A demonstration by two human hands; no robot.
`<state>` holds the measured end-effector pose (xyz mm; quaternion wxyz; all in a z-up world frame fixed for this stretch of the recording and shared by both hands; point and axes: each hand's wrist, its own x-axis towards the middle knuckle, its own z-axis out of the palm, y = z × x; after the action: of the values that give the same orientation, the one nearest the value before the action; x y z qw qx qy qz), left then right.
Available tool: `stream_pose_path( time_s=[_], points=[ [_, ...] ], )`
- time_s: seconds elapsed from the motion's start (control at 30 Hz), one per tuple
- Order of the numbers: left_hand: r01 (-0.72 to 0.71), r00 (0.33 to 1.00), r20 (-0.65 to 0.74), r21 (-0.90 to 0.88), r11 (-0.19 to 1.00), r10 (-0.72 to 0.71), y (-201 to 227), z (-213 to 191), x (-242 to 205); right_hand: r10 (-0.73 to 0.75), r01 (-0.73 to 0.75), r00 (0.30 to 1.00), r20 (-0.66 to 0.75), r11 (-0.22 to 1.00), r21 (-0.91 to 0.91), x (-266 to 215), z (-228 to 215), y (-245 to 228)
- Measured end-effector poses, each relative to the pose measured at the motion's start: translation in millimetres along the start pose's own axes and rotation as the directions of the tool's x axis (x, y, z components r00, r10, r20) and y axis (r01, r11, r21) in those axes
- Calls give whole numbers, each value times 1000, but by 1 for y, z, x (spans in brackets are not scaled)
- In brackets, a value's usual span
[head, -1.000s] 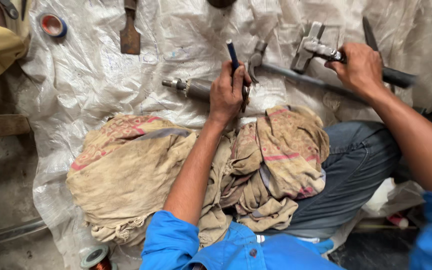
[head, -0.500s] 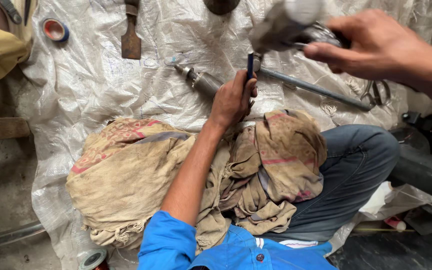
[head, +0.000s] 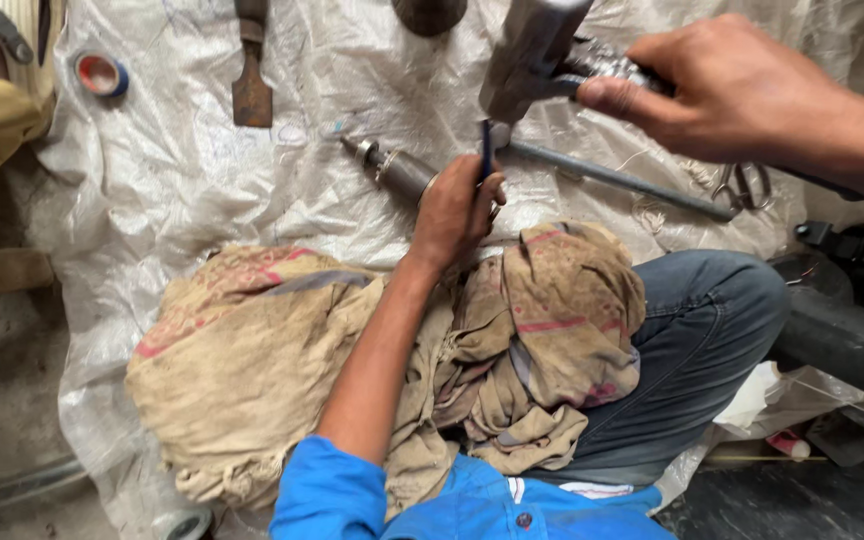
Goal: The person sits on the floor and uses a hammer and chisel to adjust a small motor component. They repeatedly strike the chisel to loosen or reposition parts, then inspect the assembly by hand.
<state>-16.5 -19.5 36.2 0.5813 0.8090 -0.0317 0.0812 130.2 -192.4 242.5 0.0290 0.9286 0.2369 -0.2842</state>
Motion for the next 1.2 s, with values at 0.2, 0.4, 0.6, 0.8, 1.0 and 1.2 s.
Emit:
stream_pose_path(
  time_s=[0.2,0.4,0.6,0.8,1.0,1.2],
  points=[
    [-84,994,73,37,996,81,0,-4,-1,-79,79,997,9,986,-147,1,-1,4],
    [-182,980,99,92,979,173,-8,-2,-1,-97,98,995,19,980,-174,-4,12,17],
    [-280,955,143,133,951,261,-19,0,6,-54,56,998,20,988,-147,-6,-3,14],
    [-237,964,157,145,961,214,-22,5,-7,-185,334,933,-310,770,543,-20,-3,13],
    [-310,929,271,202,929,251,-17,9,-2,-230,230,973,19,960,-160,-16,27,28],
    [-295,908,332,80,952,254,-19,1,7,-18,27,995,-95,995,98,-27,3,36]
  ],
)
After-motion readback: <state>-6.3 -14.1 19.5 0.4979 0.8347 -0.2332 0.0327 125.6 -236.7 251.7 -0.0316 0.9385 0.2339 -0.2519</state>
